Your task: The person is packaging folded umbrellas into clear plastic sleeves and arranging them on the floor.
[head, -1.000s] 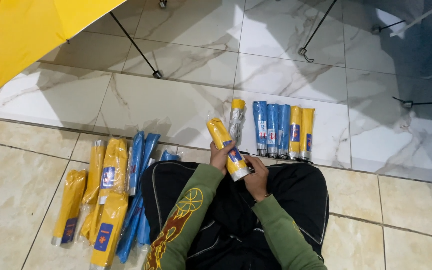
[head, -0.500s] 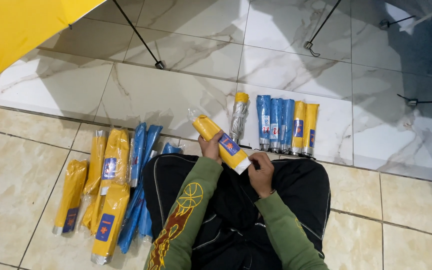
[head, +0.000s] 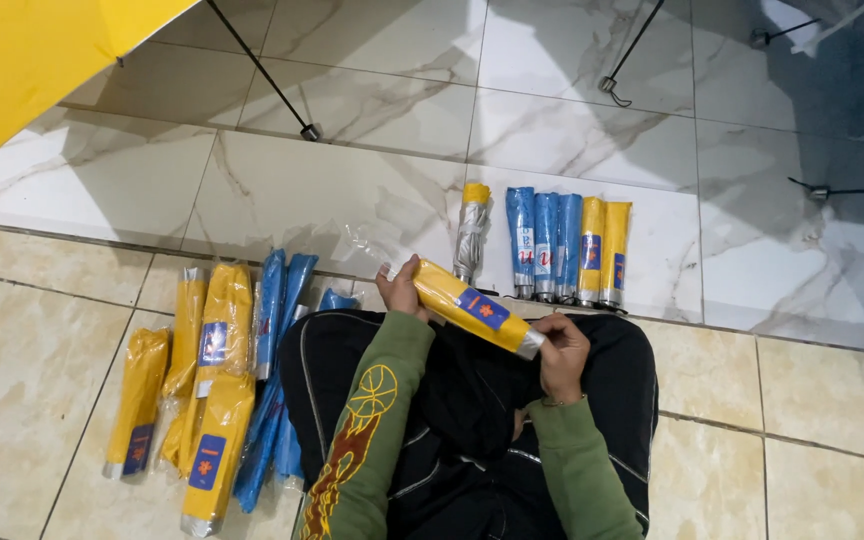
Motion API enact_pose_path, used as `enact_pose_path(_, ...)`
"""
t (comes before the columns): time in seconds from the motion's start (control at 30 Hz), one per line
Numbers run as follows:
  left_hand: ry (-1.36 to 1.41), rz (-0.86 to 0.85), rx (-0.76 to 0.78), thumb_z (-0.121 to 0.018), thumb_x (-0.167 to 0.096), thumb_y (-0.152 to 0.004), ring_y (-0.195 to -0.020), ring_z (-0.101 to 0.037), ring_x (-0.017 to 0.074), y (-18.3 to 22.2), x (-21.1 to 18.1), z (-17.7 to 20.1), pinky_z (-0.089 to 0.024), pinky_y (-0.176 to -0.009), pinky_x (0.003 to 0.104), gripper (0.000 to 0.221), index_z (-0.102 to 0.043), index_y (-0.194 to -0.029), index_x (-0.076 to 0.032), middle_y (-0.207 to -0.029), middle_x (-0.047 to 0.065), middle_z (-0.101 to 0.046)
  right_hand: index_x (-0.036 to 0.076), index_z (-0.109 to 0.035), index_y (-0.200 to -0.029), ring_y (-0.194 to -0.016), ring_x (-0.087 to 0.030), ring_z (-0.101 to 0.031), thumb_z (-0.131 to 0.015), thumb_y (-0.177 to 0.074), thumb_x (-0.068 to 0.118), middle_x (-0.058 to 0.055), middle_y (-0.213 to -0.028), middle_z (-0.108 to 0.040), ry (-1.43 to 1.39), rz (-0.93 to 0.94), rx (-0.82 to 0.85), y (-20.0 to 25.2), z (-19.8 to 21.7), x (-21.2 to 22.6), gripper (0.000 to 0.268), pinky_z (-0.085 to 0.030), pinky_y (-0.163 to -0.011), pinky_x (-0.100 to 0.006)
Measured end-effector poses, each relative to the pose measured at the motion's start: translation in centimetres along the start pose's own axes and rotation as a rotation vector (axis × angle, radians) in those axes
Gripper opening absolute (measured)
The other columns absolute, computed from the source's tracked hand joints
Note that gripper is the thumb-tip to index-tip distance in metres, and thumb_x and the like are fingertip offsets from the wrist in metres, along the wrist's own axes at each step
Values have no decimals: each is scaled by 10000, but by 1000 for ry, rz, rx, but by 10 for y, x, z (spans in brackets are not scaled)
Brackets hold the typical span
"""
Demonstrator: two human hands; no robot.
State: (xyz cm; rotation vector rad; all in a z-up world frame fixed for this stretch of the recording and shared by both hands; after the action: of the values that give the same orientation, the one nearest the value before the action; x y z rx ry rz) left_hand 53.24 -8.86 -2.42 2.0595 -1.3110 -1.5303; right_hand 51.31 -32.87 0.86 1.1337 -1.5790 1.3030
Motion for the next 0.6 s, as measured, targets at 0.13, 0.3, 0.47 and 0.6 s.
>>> enact_pose_path(0.13,62,-8,-1,-697,-58,-681,-724,-577,199,-12,0,2,-507,-644,302,760,-211,-1262,-118,-923,117,-461,40,-460,-650,-636,-169,-533,-525,-614,-95,-63,-635,-477,-239,-157,-147,-6,19,9,155,-423,-577,-241)
enact_pose_path(0.3,112,-26,-76,-670,-60,-701,-654,-571,161,-23,-3,8,-504,-551,240,705,-209,-1231,-124,-864,87,-475,78,-411,-682,-651,-153,-517,-414,-689,-14,-19,-661,-430,-498,-264,-251,-16,54,7,93,-435,-607,-219)
enact_pose_path(0.47,156,-55,-125,-660,-118,-716,-675,-560,150,-23,-19,5,-498,-561,232,680,-207,-1223,-114,-837,61,-478,100,-433,-698,-695,-197,-541,-403,-760,47,-25,-709,-469,-680,-343,-322,-22,58,16,86,-469,-670,-279)
enact_pose_path(0.6,202,-113,-201,-667,-172,-725,-724,-533,174,-27,-27,5,-475,-614,285,735,-169,-1260,-95,-912,89,-455,151,-495,-669,-751,-232,-577,-462,-790,162,-13,-741,-552,-853,-478,-441,-22,55,19,126,-499,-721,-325)
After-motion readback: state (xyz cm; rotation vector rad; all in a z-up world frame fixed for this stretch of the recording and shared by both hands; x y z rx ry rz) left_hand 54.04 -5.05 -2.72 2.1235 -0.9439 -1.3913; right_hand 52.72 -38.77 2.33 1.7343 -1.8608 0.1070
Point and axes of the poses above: each hand's wrist, its own y-axis away from the middle knuckle, its own z-axis out of the back of the hand, x = y × z, the point moved 4 cm from there along -y, towards the middle knuckle
